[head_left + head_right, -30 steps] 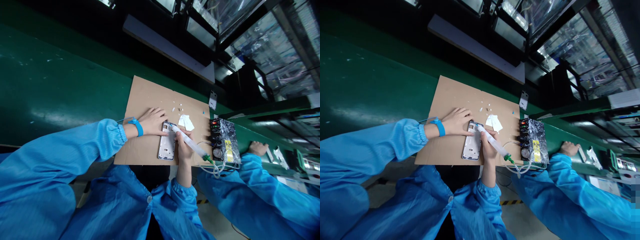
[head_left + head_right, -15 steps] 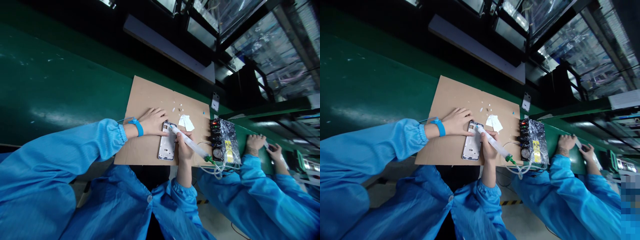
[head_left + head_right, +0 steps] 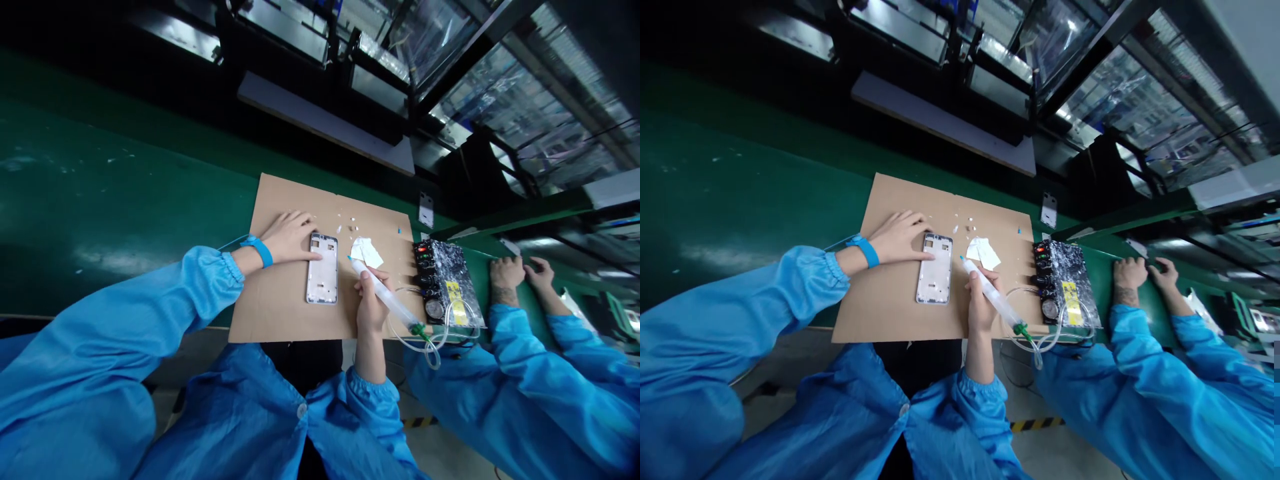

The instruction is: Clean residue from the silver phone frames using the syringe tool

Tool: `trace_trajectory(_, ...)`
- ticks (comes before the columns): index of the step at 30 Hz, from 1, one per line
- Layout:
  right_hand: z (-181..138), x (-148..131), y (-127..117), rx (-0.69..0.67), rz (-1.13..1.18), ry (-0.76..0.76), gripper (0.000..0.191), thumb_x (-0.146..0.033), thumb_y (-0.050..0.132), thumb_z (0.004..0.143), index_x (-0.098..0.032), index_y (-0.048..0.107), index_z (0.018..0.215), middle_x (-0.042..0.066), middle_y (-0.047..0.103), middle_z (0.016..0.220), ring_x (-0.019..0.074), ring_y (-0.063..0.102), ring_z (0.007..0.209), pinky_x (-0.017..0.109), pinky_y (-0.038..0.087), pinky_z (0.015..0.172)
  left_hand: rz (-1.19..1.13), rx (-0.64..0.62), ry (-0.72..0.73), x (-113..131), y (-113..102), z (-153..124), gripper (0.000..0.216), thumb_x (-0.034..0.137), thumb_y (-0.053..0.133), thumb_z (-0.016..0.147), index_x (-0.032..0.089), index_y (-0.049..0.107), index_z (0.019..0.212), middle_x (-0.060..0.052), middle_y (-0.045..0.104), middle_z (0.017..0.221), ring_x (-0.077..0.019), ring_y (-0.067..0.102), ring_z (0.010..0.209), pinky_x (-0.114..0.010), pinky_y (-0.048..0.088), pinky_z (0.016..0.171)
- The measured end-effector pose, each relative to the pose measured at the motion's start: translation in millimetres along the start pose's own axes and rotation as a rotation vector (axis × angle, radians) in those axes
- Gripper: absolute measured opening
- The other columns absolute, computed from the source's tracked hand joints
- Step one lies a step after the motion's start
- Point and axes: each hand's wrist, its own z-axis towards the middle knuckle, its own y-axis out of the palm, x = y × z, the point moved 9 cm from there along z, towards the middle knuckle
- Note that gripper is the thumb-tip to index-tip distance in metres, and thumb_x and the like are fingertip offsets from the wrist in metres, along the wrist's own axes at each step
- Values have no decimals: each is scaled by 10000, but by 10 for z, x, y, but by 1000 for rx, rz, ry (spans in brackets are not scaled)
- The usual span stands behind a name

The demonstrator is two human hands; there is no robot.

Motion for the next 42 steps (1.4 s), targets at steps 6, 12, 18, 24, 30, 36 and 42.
trace_trajectory(6, 7, 41, -48, 53, 47, 3, 678, -835, 944, 884, -222, 728, 1081, -31, 705, 741, 180, 678, 668, 313, 523, 683, 114, 548, -415, -1273, -1054, -62, 634, 693, 895, 1030, 237, 758, 1449, -225, 694, 1604, -495, 662, 1465, -628, 564, 1218)
trace_trajectory(12, 18, 25, -37, 56, 91, 16, 688, -822, 980, 840, -204, 772, 1058, -4, 735, 760, 181, 677, 658, 319, 531, 669, 166, 772, -552, -1809, -1560, -365, 258, 366, 746, 1078, 223, 731, 1293, -195, 742, 1404, -398, 748, 1252, -570, 610, 1160)
trace_trajectory(18, 0, -10, 4, 39, 105, -7, 620, -777, 961, 891, -204, 790, 1056, 0, 726, 728, 193, 672, 663, 332, 555, 672, 209, 497, -362, -1394, -1194, -73, 98, 334, 673, 1076, 244, 710, 1084, -160, 766, 1231, -380, 737, 1188, -531, 620, 1087)
trace_trajectory(24, 47, 38, -223, 106, 62, -24, 584, -773, 910, 938, -225, 787, 1098, 35, 780, 849, 216, 717, 746, 371, 619, 735, 229, 357, -257, -1303, -1000, 13, 163, 419, 697, 1055, 258, 719, 1051, -166, 744, 1238, -412, 708, 1225, -578, 609, 1125)
trace_trajectory(30, 189, 151, -485, 115, -29, -50, 582, -744, 925, 887, -215, 818, 1106, 126, 873, 1074, 286, 794, 952, 459, 677, 879, 224, 342, -289, -1444, -1000, 13, 254, 515, 707, 1021, 264, 724, 1058, -165, 732, 1197, -427, 695, 1196, -605, 614, 1109)
trace_trajectory(36, 184, 183, -345, -33, -71, -63, 460, -624, 905, 961, -230, 873, 1197, 113, 867, 1038, 270, 746, 863, 421, 638, 778, 221, 339, -291, -1410, -1015, 3, 291, 530, 676, 1012, 257, 730, 1096, -183, 727, 1213, -443, 692, 1202, -620, 614, 1112)
trace_trajectory(42, 178, 221, -346, -56, -92, -72, 478, -646, 890, 970, -225, 883, 1196, 132, 899, 1142, 260, 770, 910, 411, 650, 813, 228, 315, -304, -1376, -1025, 11, 327, 548, 646, 1024, 247, 736, 1116, -204, 731, 1244, -450, 697, 1211, -634, 618, 1124)
